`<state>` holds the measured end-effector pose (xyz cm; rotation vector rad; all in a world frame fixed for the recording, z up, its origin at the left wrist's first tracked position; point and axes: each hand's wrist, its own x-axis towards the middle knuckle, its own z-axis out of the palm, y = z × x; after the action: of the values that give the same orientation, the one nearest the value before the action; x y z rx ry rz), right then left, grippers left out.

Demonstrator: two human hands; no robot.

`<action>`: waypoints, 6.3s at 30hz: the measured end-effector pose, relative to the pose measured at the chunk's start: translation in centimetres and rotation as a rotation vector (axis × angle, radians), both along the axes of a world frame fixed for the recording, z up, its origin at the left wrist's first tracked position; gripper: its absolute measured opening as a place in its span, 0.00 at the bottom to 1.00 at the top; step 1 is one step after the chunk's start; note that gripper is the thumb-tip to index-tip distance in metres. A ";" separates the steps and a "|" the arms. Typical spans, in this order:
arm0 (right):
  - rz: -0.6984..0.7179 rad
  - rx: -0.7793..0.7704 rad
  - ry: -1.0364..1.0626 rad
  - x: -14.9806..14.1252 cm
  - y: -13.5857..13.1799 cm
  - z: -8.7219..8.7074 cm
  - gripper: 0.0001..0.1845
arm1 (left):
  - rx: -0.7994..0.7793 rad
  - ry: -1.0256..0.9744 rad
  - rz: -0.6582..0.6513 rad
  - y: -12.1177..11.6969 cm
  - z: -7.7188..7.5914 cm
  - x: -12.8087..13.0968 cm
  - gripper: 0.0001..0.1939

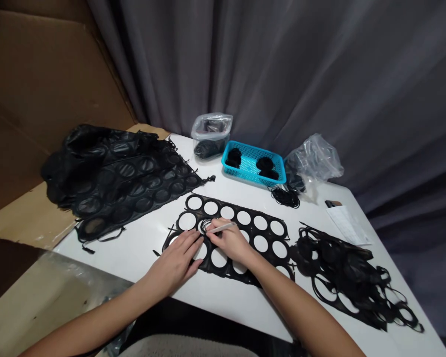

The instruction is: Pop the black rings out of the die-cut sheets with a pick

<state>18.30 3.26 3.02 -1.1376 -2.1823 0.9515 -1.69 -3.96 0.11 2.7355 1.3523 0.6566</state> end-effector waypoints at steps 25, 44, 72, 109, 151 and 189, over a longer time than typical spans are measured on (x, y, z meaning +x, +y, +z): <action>-0.006 0.066 -0.012 -0.5 -0.7 0.1 0.08 | -0.036 -0.002 0.016 -0.1 0.2 -0.2 0.22; 0.025 0.215 -0.068 -0.5 -1.8 -1.2 0.06 | -0.038 -0.028 0.016 -0.2 0.1 -0.3 0.23; -0.157 -0.065 0.033 4.6 -1.8 -0.4 0.09 | -0.077 0.004 -0.115 1.1 -0.4 2.8 0.24; -0.288 -0.127 0.008 9.0 -3.3 0.2 0.07 | -0.128 -0.022 -0.232 2.1 0.7 6.8 0.25; -0.389 -0.083 0.037 14.1 -3.8 -0.9 0.08 | -0.205 0.099 -0.481 5.9 1.3 10.3 0.29; -0.573 -0.082 0.041 17.9 -5.6 -0.4 0.07 | -0.215 0.075 -0.639 8.0 0.8 14.7 0.29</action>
<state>36.20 -2.38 2.61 -1.6406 -1.6440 0.7957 13.05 4.03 0.91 2.7800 0.4492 0.3364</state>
